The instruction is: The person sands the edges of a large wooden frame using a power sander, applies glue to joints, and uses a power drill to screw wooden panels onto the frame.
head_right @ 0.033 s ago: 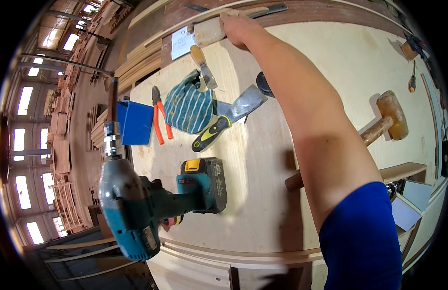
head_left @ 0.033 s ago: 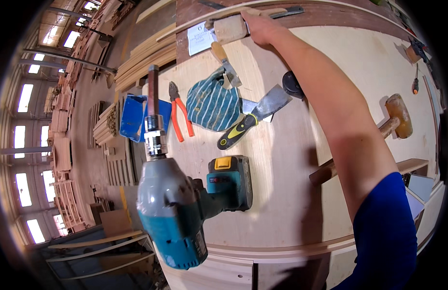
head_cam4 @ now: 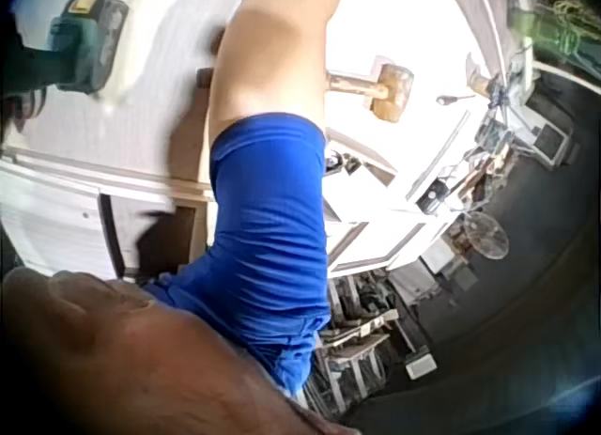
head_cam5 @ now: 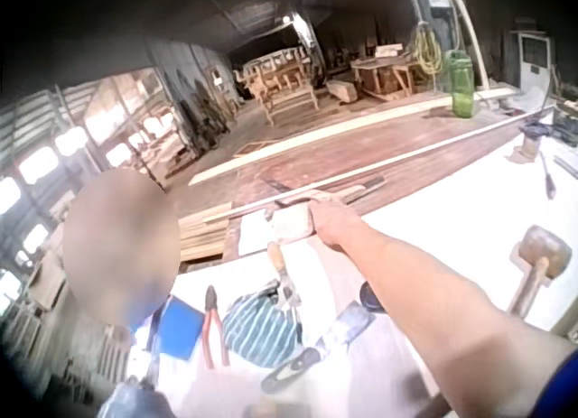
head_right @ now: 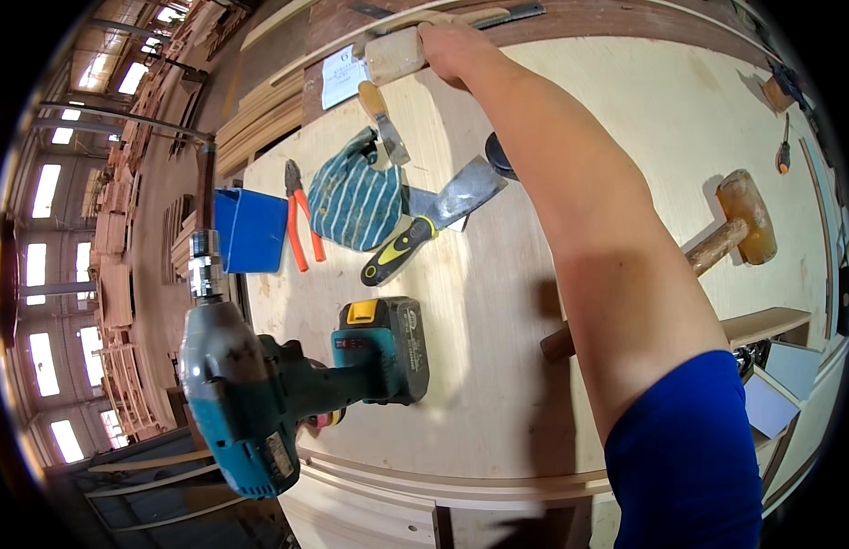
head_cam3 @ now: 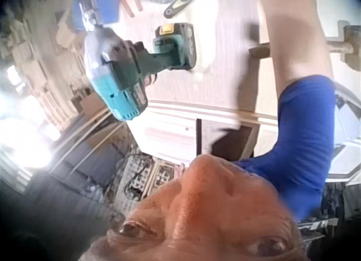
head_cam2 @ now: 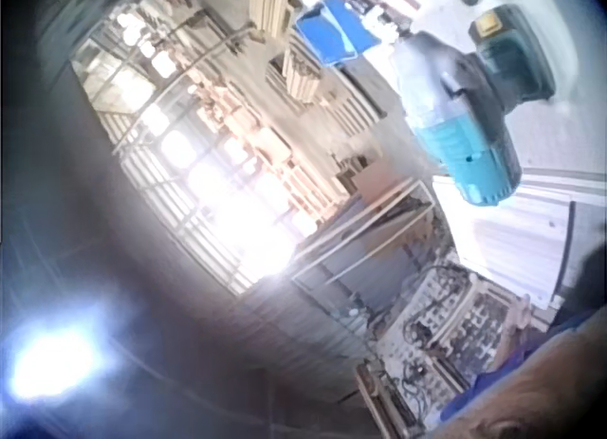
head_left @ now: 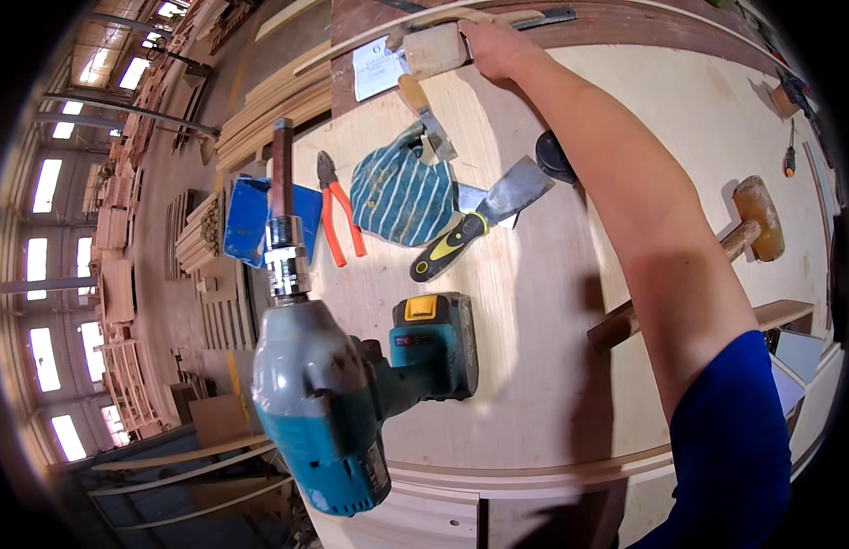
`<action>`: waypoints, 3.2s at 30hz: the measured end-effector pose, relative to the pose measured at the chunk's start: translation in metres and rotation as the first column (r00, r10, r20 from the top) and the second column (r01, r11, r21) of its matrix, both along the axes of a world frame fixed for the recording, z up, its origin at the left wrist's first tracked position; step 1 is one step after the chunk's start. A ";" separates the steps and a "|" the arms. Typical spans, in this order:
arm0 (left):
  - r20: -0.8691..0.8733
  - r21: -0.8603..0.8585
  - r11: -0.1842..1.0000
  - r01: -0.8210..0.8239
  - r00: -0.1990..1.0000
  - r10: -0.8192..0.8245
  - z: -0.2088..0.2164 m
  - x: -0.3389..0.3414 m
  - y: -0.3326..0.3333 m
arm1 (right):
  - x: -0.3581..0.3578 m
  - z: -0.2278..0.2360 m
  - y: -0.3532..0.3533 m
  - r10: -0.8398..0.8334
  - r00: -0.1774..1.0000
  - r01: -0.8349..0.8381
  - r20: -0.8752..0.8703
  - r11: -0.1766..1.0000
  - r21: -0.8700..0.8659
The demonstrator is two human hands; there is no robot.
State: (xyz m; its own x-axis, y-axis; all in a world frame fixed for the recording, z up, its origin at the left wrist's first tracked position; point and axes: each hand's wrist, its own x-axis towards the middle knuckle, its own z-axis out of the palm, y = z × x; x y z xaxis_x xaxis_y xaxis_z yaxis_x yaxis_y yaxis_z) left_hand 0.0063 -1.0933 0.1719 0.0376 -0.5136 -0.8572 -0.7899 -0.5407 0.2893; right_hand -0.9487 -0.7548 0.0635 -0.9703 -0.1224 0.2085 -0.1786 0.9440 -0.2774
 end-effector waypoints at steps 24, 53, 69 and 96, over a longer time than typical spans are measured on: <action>-0.153 0.119 0.992 -0.042 0.986 0.060 -0.009 0.082 -0.006 | -0.006 0.003 -0.007 -0.328 0.943 0.300 -0.057 0.911 -0.282; -0.490 0.284 0.944 -0.169 0.820 0.294 -0.023 0.012 0.023 | 0.274 0.103 0.035 0.367 0.930 -0.241 0.001 0.614 -0.751; -0.544 -0.461 0.876 0.141 0.735 -0.405 0.051 -0.021 -0.037 | 0.533 0.161 -0.269 0.769 0.636 -0.243 0.066 0.281 -0.928; -0.249 -0.571 0.736 0.363 0.778 -0.576 0.026 -0.049 -0.161 | 0.513 0.127 -0.387 0.731 0.641 -0.449 -0.234 0.110 -0.887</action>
